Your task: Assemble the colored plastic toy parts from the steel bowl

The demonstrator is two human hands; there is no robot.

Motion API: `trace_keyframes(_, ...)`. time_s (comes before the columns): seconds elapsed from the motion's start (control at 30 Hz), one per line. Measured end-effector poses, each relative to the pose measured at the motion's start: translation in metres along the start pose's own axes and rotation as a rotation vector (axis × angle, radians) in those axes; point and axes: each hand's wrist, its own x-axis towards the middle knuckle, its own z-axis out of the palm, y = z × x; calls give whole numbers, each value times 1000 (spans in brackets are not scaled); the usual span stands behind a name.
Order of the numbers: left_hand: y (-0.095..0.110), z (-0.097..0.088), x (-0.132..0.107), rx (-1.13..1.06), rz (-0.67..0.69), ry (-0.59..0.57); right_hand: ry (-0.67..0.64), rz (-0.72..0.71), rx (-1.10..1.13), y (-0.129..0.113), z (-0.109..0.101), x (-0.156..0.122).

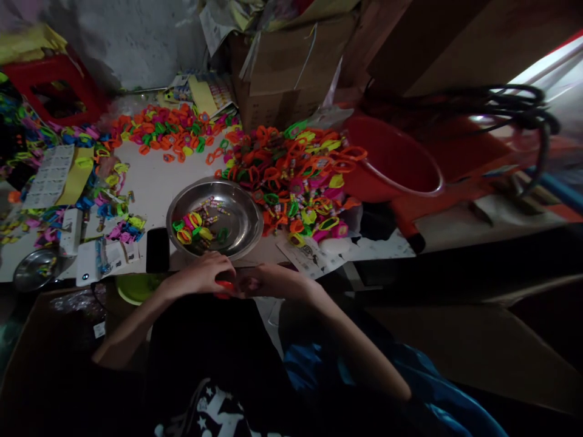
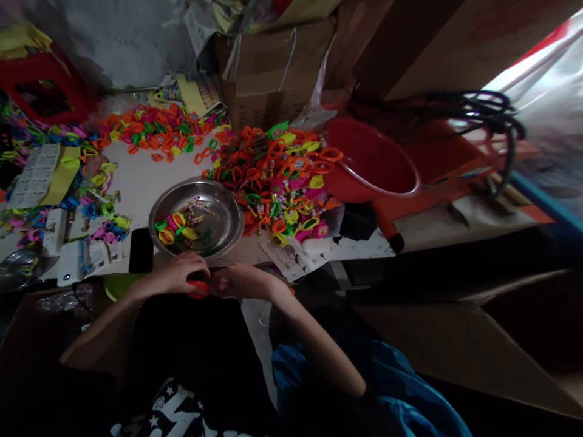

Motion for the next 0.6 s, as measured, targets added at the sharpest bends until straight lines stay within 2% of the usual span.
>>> trace_keyframes(0.07, -17, -2, 7, -170, -87, 59, -48, -8, 87, 13, -14, -11)
trace_keyframes(0.1, -28, -3, 12, -190, -137, 112, -21, -9, 131, 19, -23, -17)
trace_keyframes(0.13, -40, -3, 17, -143, -176, 157, 79, 0, 167, 26, -33, -24)
trace_keyframes(0.17, -51, -2, 23, -35, -202, 217, 261, 26, 193, 33, -43, -30)
trace_keyframes(0.2, -62, 1, 29, 92, -203, 219, 504, 62, 207, 39, -53, -36)
trace_keyframes(0.27, -80, 9, 42, 304, -169, 153, 1029, 168, 194, 52, -69, -46)
trace_keyframes(0.3, -87, 14, 48, 369, -150, 111, 1231, 217, 184, 58, -74, -49)
trace_keyframes(0.33, -92, 18, 54, 407, -139, 81, 1366, 257, 179, 64, -77, -52)
trace_keyframes(0.37, -95, 21, 60, 425, -135, 66, 1435, 281, 184, 70, -78, -55)
trace_keyframes(0.4, -97, 23, 65, 433, -138, 61, 1448, 294, 197, 75, -77, -56)
trace_keyframes(0.6, -95, 16, 78, 445, -133, 38, 1288, 314, 294, 92, -44, -44)
